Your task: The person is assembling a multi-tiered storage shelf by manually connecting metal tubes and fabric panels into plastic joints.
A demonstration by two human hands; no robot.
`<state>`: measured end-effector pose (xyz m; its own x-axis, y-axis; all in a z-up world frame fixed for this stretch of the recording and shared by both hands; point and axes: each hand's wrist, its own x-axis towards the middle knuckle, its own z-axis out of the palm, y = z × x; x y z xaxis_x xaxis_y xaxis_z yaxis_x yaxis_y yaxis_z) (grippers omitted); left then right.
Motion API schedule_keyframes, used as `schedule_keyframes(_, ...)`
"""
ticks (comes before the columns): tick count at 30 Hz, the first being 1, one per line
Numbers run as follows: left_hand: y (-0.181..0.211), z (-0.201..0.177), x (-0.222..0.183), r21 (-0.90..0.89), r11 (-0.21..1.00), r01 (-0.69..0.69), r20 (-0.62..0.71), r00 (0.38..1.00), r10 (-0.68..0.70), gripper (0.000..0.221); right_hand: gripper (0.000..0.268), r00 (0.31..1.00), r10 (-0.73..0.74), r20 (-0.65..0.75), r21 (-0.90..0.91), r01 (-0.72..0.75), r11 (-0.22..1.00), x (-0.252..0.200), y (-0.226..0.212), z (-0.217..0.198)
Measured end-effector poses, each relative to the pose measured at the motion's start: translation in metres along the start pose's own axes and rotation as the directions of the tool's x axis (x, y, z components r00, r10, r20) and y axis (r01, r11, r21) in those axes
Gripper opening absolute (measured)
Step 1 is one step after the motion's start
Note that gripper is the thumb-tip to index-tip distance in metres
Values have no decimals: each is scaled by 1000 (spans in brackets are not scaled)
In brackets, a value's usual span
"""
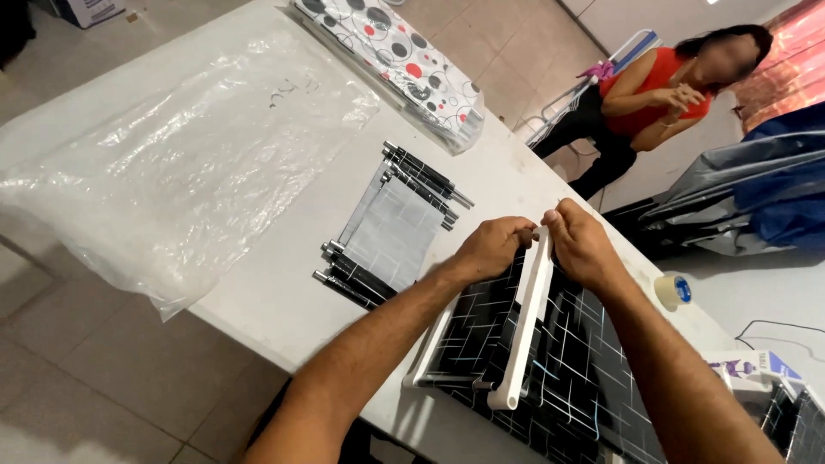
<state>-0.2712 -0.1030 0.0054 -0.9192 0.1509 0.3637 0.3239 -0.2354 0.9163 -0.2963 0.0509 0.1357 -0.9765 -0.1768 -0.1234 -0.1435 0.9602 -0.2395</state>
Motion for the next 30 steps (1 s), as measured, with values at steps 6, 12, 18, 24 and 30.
schedule_keyframes(6,47,-31,-52,262,925,-273,-174,930,324,30,39,904,-419,-79,-111,410,905,-102,-89,-48)
schedule_keyframes(12,134,-33,-177,252,835,-490,-1,862,506,73,64,561,-747,358,-214,828,519,-197,-107,-26)
schedule_keyframes(18,121,-14,-204,389,814,-431,-5,883,470,55,20,399,-889,226,-344,886,310,-195,-87,0)
schedule_keyframes(24,117,-2,-203,398,826,-399,-118,870,478,33,30,477,-859,186,-364,845,391,-196,-81,-3)
schedule_keyframes(30,112,3,-202,391,840,-376,-189,860,474,37,28,501,-851,157,-409,817,406,-194,-86,-5)
